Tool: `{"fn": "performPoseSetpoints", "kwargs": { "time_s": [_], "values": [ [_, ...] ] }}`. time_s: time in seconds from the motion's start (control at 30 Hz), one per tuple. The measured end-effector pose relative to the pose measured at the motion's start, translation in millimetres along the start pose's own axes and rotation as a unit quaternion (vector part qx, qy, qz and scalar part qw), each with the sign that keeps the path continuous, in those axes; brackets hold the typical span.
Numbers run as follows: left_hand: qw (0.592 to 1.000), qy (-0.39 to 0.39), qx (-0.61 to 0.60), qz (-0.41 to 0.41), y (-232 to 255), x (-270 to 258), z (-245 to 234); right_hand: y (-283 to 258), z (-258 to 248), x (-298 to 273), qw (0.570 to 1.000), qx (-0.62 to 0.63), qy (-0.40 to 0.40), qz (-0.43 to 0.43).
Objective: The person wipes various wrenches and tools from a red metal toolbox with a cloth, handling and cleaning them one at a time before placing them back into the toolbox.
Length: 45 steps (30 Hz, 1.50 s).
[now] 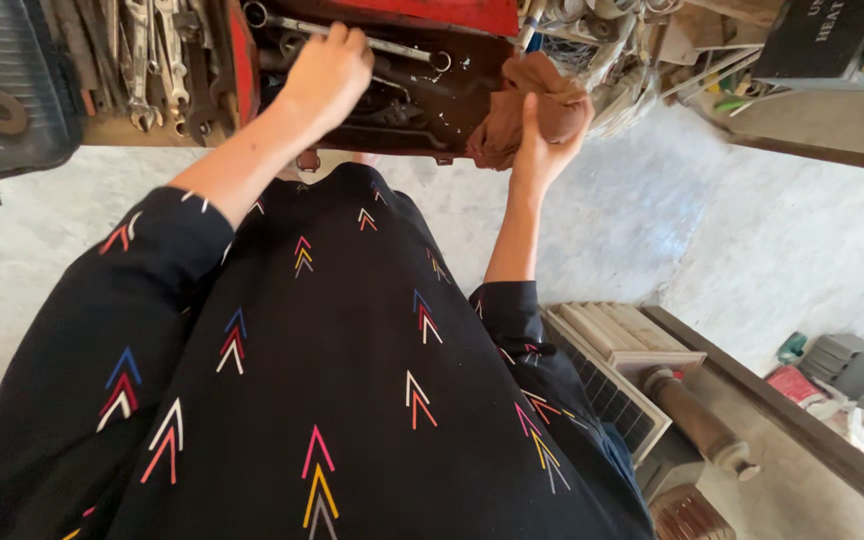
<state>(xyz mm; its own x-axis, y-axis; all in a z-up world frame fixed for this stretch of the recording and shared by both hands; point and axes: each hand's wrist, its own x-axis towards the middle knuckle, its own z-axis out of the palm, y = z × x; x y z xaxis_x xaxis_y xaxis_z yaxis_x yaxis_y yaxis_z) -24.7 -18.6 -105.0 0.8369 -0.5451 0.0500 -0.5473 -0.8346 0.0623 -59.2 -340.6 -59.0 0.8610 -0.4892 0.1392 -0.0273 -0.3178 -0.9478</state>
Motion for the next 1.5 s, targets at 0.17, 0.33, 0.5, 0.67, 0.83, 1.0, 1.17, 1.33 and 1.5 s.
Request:
{"fn": "performPoseSetpoints", "kwargs": {
  "time_s": [0.17, 0.33, 0.5, 0.67, 0.83, 1.0, 1.17, 1.33, 1.5],
  "values": [
    [0.983, -0.008, -0.185, -0.008, 18, -18, -13, -14, 1, 4, 0.997, 0.075, 0.006, 0.021],
    [0.954, -0.023, -0.298, -0.016, 12, -46, -3, -12, 11, 9, 0.999, 0.047, -0.009, -0.001],
    [0.918, -0.01, -0.394, -0.046, -7, -62, 9, -12, 19, 12, 0.999, 0.024, -0.024, 0.01],
    [0.954, -0.069, -0.286, -0.054, -1, -62, 12, -14, 20, 14, 0.997, 0.068, -0.032, 0.006],
    [0.969, -0.095, -0.226, -0.022, 2, -52, 10, -12, 23, 12, 0.999, 0.045, -0.023, 0.015],
    [0.978, -0.111, -0.177, -0.002, 6, -52, -7, -17, 21, 11, 0.999, 0.041, -0.015, 0.004],
    [0.972, -0.024, -0.233, 0.012, 4, -45, -19, -26, 15, 18, 0.994, 0.107, -0.004, 0.001],
    [0.97, -0.051, -0.237, -0.014, -10, -11, -8, -32, 8, 24, 0.982, 0.189, 0.01, 0.023],
    [0.972, -0.141, -0.184, -0.035, -35, 31, -6, -37, 7, 23, 0.978, 0.203, 0.015, 0.037]
  ]
}}
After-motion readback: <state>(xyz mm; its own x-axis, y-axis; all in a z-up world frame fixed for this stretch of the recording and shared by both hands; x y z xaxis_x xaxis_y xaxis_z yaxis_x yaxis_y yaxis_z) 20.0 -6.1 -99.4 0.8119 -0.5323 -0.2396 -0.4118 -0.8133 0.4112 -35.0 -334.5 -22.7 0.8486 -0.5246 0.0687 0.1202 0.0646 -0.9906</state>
